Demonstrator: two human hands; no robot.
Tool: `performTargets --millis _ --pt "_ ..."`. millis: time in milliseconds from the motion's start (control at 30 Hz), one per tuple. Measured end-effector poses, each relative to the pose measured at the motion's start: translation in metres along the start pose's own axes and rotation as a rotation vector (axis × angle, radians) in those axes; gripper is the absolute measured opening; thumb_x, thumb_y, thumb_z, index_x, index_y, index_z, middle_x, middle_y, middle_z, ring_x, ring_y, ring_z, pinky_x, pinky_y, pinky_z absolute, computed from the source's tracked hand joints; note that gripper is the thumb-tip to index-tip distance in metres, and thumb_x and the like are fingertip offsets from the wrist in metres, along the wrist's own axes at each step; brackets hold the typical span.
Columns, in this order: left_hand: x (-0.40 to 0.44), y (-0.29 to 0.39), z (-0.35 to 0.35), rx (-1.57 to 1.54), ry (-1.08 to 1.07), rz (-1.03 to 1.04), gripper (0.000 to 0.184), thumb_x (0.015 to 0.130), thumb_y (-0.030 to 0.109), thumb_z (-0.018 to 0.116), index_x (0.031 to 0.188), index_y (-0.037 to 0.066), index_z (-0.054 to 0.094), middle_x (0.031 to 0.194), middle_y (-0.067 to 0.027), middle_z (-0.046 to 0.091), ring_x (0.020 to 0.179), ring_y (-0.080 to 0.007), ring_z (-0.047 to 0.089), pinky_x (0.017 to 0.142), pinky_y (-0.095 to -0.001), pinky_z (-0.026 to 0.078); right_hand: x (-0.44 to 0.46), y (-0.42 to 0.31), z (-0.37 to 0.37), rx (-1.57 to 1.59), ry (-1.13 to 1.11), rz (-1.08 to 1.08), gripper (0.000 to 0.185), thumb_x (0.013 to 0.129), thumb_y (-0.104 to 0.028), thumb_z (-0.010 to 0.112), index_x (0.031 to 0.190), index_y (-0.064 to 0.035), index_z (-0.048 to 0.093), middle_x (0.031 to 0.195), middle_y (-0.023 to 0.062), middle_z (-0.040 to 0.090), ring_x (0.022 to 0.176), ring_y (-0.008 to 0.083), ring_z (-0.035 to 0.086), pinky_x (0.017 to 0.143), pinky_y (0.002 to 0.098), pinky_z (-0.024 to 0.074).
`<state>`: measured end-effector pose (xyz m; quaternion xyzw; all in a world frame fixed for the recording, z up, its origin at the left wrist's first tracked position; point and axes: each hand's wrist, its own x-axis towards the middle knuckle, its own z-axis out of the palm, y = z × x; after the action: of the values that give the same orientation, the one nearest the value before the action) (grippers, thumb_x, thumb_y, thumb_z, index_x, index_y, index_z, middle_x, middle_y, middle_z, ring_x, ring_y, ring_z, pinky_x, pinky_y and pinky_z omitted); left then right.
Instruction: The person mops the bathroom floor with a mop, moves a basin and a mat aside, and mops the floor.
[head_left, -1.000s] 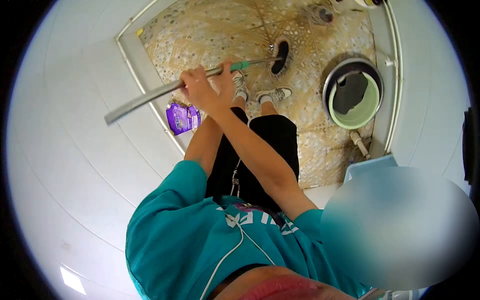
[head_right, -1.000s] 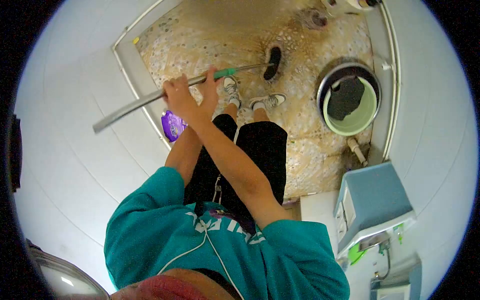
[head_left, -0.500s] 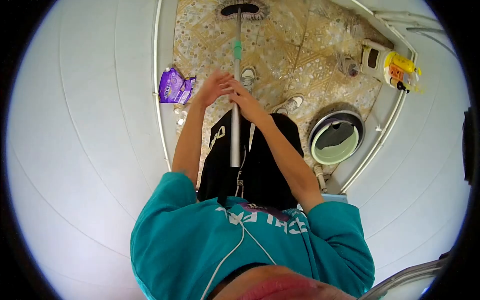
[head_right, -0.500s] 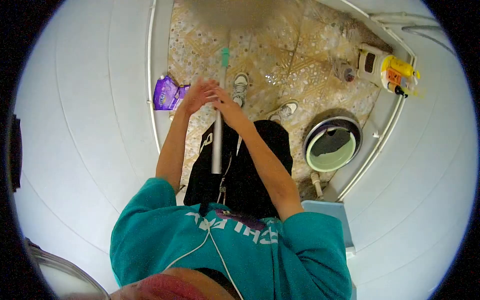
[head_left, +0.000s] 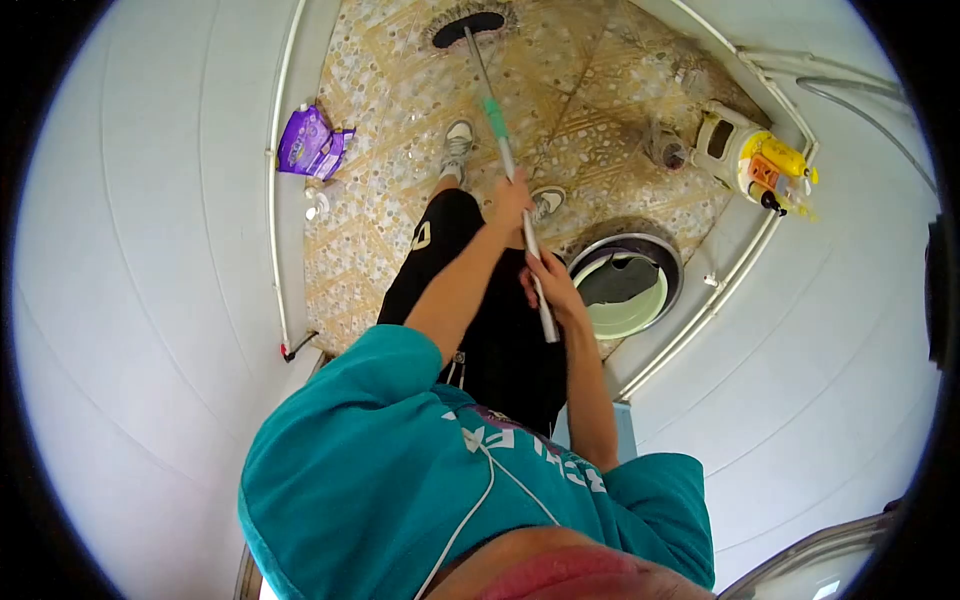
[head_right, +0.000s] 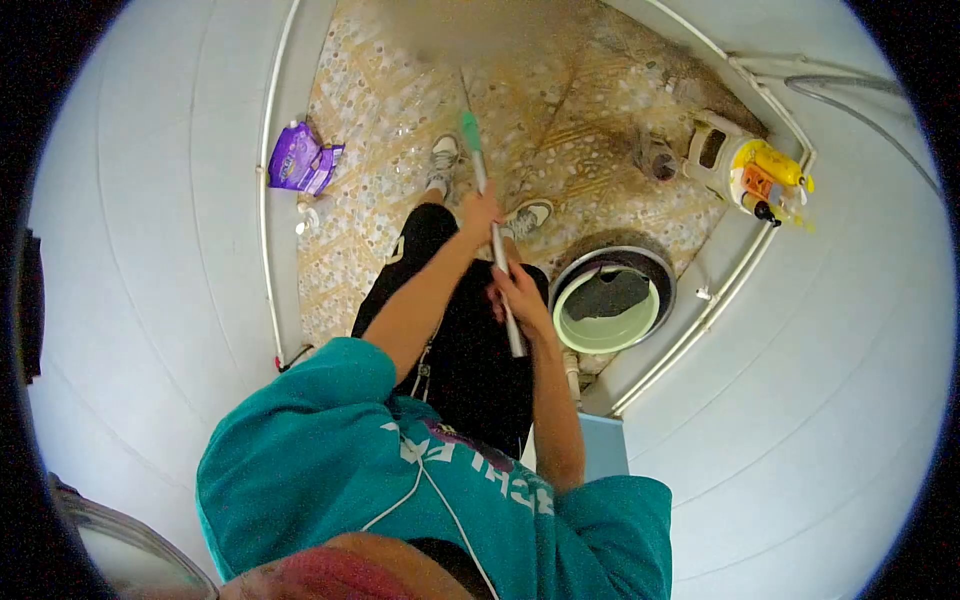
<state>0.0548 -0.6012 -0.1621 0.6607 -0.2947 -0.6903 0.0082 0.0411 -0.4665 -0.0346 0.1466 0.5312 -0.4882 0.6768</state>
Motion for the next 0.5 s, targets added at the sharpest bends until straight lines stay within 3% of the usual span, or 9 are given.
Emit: performTargets --millis 33,100,200,300,367,433,500 --pt "-0.012 -0.010 0.004 -0.011 0.007 -0.006 0.023 0.093 0.021 0.050 0.083 0.001 0.046 0.052 -0.0032 0.040 0.041 -0.0129 0.036 0.038 -0.0302 0.035 -0.017 -0.001 -0.007 -0.057 0.014 0.071 0.040 0.095 -0.028 0.046 0.129 -0.0093 0.039 0.057 0.0005 0.045 0.039 0.0086 0.039 0.036 0.0248 0.0341" --pt "-0.026 -0.014 0.018 -0.088 0.055 -0.038 0.024 0.093 0.021 0.050 0.077 0.003 0.047 0.053 -0.0033 0.041 0.040 -0.0128 0.037 0.038 -0.0301 0.036 -0.039 -0.001 -0.015 -0.035 0.072 0.151 0.035 0.095 -0.032 0.045 0.128 -0.0208 0.041 0.055 -0.0003 0.039 0.037 0.0075 0.033 0.035 0.0212 0.0286" --pt "0.003 -0.018 0.001 -0.068 0.060 -0.016 0.026 0.093 0.022 0.050 0.077 0.002 0.047 0.051 -0.0028 0.040 0.039 -0.0130 0.036 0.037 -0.0304 0.036 -0.022 -0.018 0.007 -0.028 0.042 0.224 0.043 0.095 -0.036 0.044 0.135 -0.0272 0.033 0.053 -0.0007 0.035 0.037 0.0072 0.030 0.035 0.0208 0.0272" --pt "0.028 0.024 -0.026 0.008 0.101 0.133 0.036 0.092 0.028 0.050 0.071 -0.002 0.050 0.048 -0.0053 0.043 0.037 -0.0174 0.045 0.037 -0.0331 0.038 0.012 -0.038 0.048 0.044 -0.017 0.223 0.041 0.095 -0.037 0.044 0.134 -0.0275 0.033 0.052 -0.0006 0.033 0.036 0.0072 0.028 0.034 0.0212 0.0262" --pt "0.054 0.053 -0.045 0.019 0.139 0.146 0.037 0.091 0.029 0.052 0.069 -0.001 0.051 0.050 -0.0069 0.047 0.038 -0.0180 0.047 0.037 -0.0336 0.038 0.040 -0.048 0.068 0.073 -0.087 0.235 0.036 0.095 -0.038 0.044 0.129 -0.0283 0.035 0.052 -0.0008 0.032 0.036 0.0081 0.028 0.034 0.0223 0.0249" --pt "0.077 0.082 -0.061 -0.014 0.147 0.146 0.038 0.090 0.029 0.053 0.065 -0.001 0.052 0.052 -0.0088 0.050 0.039 -0.0189 0.049 0.038 -0.0336 0.039 0.065 -0.067 0.097 0.100 -0.021 0.308 0.035 0.095 -0.038 0.043 0.127 -0.0268 0.035 0.052 -0.0001 0.032 0.038 0.0082 0.028 0.035 0.0230 0.0250" --pt "0.098 0.117 -0.077 -0.001 0.166 0.203 0.039 0.089 0.028 0.054 0.064 -0.002 0.054 0.050 -0.0092 0.050 0.040 -0.0196 0.051 0.039 -0.0332 0.039 0.090 -0.086 0.121 0.085 -0.053 0.220 0.034 0.095 -0.036 0.043 0.126 -0.0240 0.035 0.054 0.0005 0.033 0.040 0.0081 0.029 0.036 0.0235 0.0253"
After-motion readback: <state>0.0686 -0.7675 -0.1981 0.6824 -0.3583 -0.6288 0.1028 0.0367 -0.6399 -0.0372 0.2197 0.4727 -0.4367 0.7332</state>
